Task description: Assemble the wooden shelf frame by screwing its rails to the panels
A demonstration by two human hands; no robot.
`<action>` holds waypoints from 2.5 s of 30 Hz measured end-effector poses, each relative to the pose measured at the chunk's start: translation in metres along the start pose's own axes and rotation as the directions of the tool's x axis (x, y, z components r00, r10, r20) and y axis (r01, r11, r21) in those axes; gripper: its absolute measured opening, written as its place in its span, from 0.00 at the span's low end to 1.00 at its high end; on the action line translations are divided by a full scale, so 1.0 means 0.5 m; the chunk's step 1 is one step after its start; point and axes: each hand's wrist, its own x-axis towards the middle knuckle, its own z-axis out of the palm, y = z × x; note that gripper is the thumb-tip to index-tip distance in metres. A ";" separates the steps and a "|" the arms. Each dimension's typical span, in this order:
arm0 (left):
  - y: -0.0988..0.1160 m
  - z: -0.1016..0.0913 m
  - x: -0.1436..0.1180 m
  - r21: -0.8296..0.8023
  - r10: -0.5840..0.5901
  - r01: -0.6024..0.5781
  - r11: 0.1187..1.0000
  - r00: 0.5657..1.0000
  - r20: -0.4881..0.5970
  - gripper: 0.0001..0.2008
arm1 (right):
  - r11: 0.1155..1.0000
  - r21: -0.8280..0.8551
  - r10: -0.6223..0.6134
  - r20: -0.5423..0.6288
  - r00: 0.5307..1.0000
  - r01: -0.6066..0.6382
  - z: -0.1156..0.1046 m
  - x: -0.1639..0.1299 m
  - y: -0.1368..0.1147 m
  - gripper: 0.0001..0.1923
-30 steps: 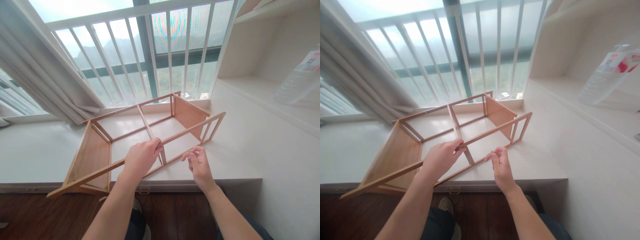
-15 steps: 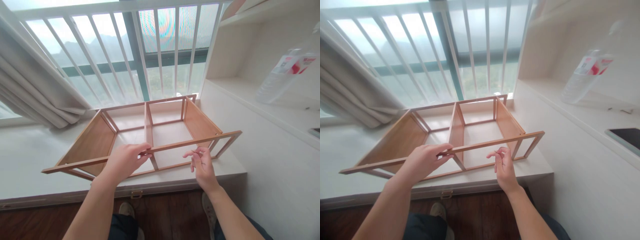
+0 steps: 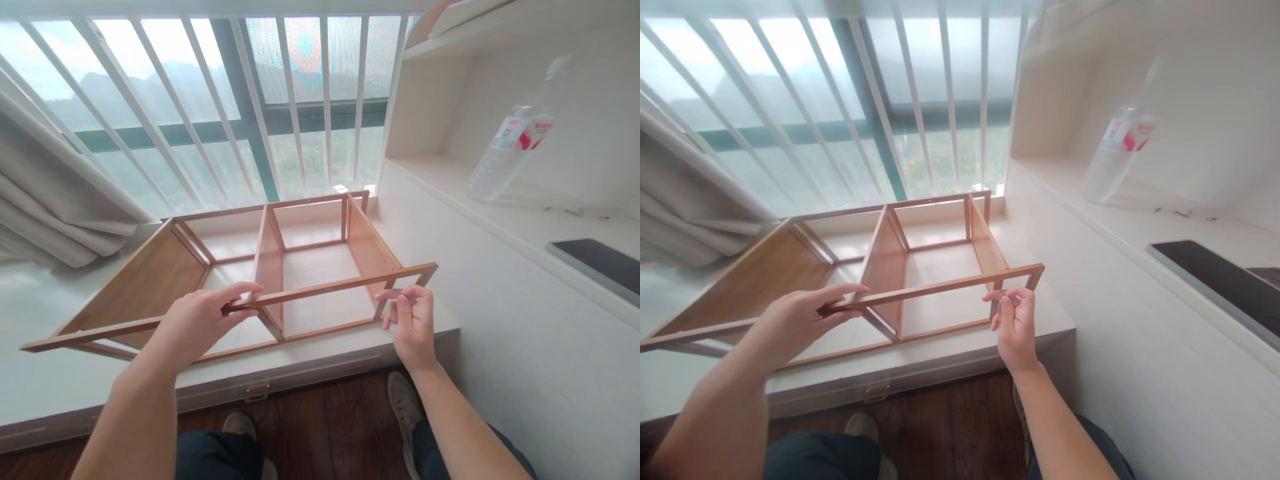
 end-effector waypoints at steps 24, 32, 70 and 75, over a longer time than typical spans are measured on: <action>0.394 0.084 0.119 -0.184 0.437 -0.444 0.877 0.896 -0.079 0.20 | 0.994 0.011 -0.113 0.146 0.983 0.112 -0.026 0.009 -0.033 0.06; 0.398 0.095 0.109 -0.125 0.337 -0.347 0.930 0.937 -0.095 0.20 | 0.990 -0.012 -0.133 0.184 0.974 0.138 -0.019 0.022 -0.024 0.08; 0.389 0.089 0.112 -0.207 0.404 -0.412 0.887 0.911 -0.085 0.24 | 0.942 -0.305 -0.159 -0.044 0.986 0.138 0.033 0.022 -0.026 0.11; 0.387 0.095 0.111 -0.201 0.396 -0.414 0.888 0.910 -0.124 0.25 | 0.946 -0.290 -0.166 -0.041 0.985 0.148 0.028 0.024 -0.014 0.13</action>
